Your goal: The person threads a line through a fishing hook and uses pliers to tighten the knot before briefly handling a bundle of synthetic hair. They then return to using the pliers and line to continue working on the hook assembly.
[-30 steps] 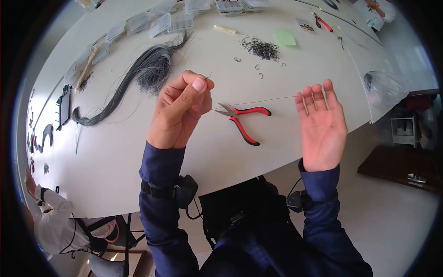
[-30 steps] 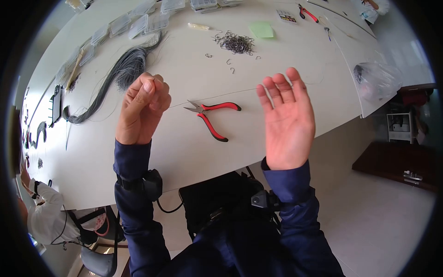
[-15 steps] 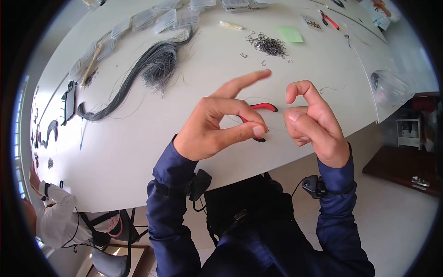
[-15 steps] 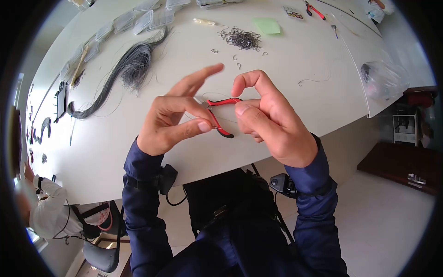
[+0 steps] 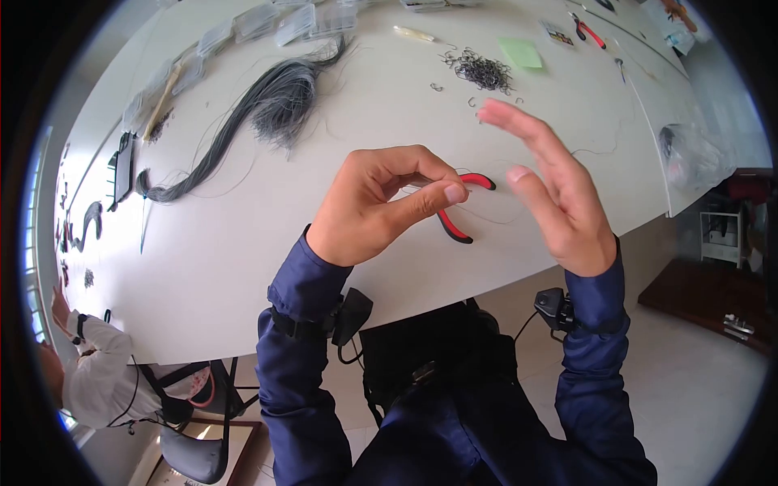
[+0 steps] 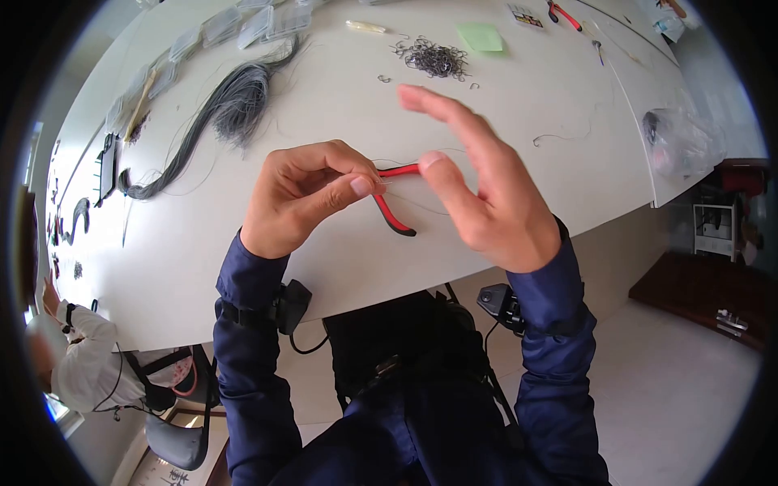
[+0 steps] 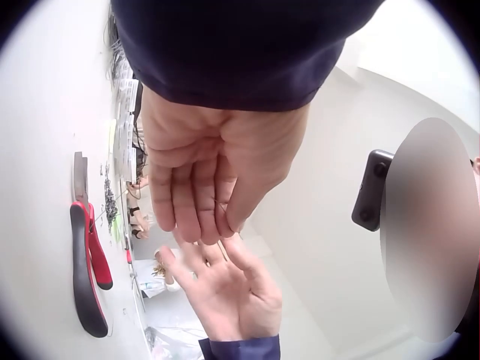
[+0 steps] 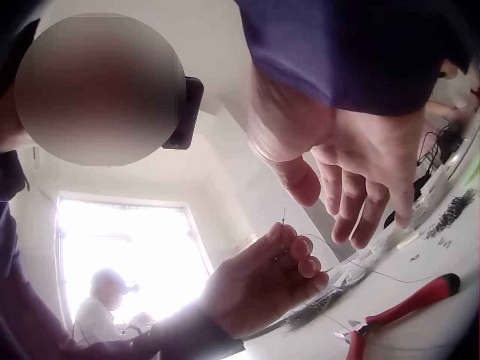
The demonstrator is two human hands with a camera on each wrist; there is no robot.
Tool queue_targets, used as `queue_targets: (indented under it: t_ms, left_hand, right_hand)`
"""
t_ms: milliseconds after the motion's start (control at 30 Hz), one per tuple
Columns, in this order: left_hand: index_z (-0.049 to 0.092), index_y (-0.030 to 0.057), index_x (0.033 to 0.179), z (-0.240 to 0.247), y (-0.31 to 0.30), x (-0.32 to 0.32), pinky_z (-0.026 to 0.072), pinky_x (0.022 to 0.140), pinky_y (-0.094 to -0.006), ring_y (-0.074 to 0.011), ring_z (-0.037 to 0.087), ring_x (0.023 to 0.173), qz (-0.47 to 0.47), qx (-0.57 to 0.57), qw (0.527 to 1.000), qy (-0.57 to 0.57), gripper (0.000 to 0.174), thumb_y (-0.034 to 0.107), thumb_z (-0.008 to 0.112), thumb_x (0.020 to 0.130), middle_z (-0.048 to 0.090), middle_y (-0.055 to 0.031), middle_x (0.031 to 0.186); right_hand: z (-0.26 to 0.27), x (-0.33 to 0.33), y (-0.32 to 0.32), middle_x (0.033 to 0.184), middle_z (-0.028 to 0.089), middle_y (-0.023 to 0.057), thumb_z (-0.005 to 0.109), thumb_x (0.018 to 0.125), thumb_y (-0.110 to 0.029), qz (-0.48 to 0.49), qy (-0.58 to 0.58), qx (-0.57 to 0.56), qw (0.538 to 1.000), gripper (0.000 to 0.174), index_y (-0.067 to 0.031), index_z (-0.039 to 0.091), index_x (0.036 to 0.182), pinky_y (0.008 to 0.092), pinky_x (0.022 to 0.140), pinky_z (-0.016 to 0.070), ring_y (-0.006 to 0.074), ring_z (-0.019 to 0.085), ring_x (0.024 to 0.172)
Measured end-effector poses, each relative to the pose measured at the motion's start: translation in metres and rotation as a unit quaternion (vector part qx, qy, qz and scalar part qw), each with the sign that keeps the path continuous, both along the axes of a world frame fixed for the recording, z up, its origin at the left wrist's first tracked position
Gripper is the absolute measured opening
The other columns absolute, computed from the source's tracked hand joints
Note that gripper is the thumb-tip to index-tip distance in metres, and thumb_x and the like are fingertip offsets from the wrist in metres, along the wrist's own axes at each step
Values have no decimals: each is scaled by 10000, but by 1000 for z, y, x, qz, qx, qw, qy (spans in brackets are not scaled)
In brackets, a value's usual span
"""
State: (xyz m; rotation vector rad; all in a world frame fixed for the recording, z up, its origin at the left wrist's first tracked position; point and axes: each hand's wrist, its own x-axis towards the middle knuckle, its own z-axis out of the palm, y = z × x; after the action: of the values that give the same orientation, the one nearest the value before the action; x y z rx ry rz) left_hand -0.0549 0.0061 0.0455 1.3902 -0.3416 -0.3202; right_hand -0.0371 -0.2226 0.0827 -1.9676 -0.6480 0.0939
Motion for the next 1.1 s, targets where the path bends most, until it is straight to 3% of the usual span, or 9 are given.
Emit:
queue_targets:
  t_ms: [67, 133, 167, 267, 367, 467, 567, 767, 1100]
  left_hand:
    - [691, -52, 956, -4, 0, 1, 507, 857, -294, -160, 639, 922, 2, 1, 1000, -19, 91, 30, 659, 933, 699, -113, 954]
    - [689, -53, 957, -5, 0, 2, 505, 860, -296, -160, 638, 922, 10, 16, 999, -27, 94, 33, 663, 932, 699, -112, 955]
    - [688, -54, 958, -5, 0, 1, 504, 862, -297, -160, 637, 921, 15, 22, 999, -30, 96, 35, 666, 931, 699, -112, 956]
    - [686, -53, 961, -4, 0, 2, 503, 876, -306, -161, 638, 924, 29, 58, 997, -34, 99, 39, 670, 929, 699, -108, 951]
    - [684, -49, 961, -6, 0, 3, 502, 882, -311, -161, 638, 924, 46, 52, 996, -49, 97, 41, 671, 929, 699, -105, 945]
    - [683, -47, 957, -5, -1, 2, 502, 882, -311, -158, 640, 925, 41, 56, 997, -40, 100, 48, 674, 929, 699, -103, 941]
    - [684, -44, 959, -5, -3, 2, 501, 891, -308, -157, 643, 927, 29, 82, 995, -53, 98, 49, 676, 926, 700, -99, 942]
    - [692, -41, 967, -6, -4, 3, 503, 901, -305, -152, 650, 927, 55, 99, 991, -65, 105, 54, 682, 923, 709, -95, 942]
    - [693, -58, 988, -7, -5, 4, 526, 860, -273, -124, 655, 899, 66, 113, 991, -35, 146, 75, 684, 929, 716, -89, 925]
  right_hand:
    - [-1, 1, 11, 1061, 642, 113, 542, 951, -98, 23, 130, 50, 990, 392, 28, 507, 1320, 319, 930, 452, 169, 595, 1013]
    - [0, 7, 13, 893, 639, 49, 540, 966, -110, 50, 238, 28, 969, 326, 32, 540, 1259, 271, 806, 480, 110, 589, 847]
    - [-4, 8, 12, 753, 561, -23, 539, 982, -134, 46, 215, 3, 976, 248, 28, 570, 1167, 228, 654, 430, 44, 497, 702]
    - [4, 10, 8, 760, 557, -17, 535, 983, -132, 11, 221, -44, 974, 210, 28, 591, 1107, 235, 620, 400, 43, 454, 676]
    - [-1, 11, -1, 776, 574, -14, 544, 997, -173, -6, 194, -56, 979, 208, 14, 615, 1055, 234, 641, 426, 50, 485, 690]
    - [-8, 6, 9, 798, 593, -6, 561, 1003, -220, -15, 245, 61, 968, 235, 5, 629, 994, 242, 672, 454, 64, 517, 711]
    - [-7, 10, 12, 819, 610, 5, 580, 1003, -253, 30, 262, 66, 962, 262, 1, 634, 965, 252, 710, 477, 79, 545, 735]
    - [-10, 16, 6, 806, 594, -8, 597, 987, -211, -1, 186, 8, 983, 206, -11, 624, 948, 230, 678, 442, 68, 518, 717]
    - [4, 14, 7, 788, 563, -31, 611, 969, -189, -5, 214, 31, 976, 175, -19, 619, 929, 213, 642, 400, 39, 482, 699]
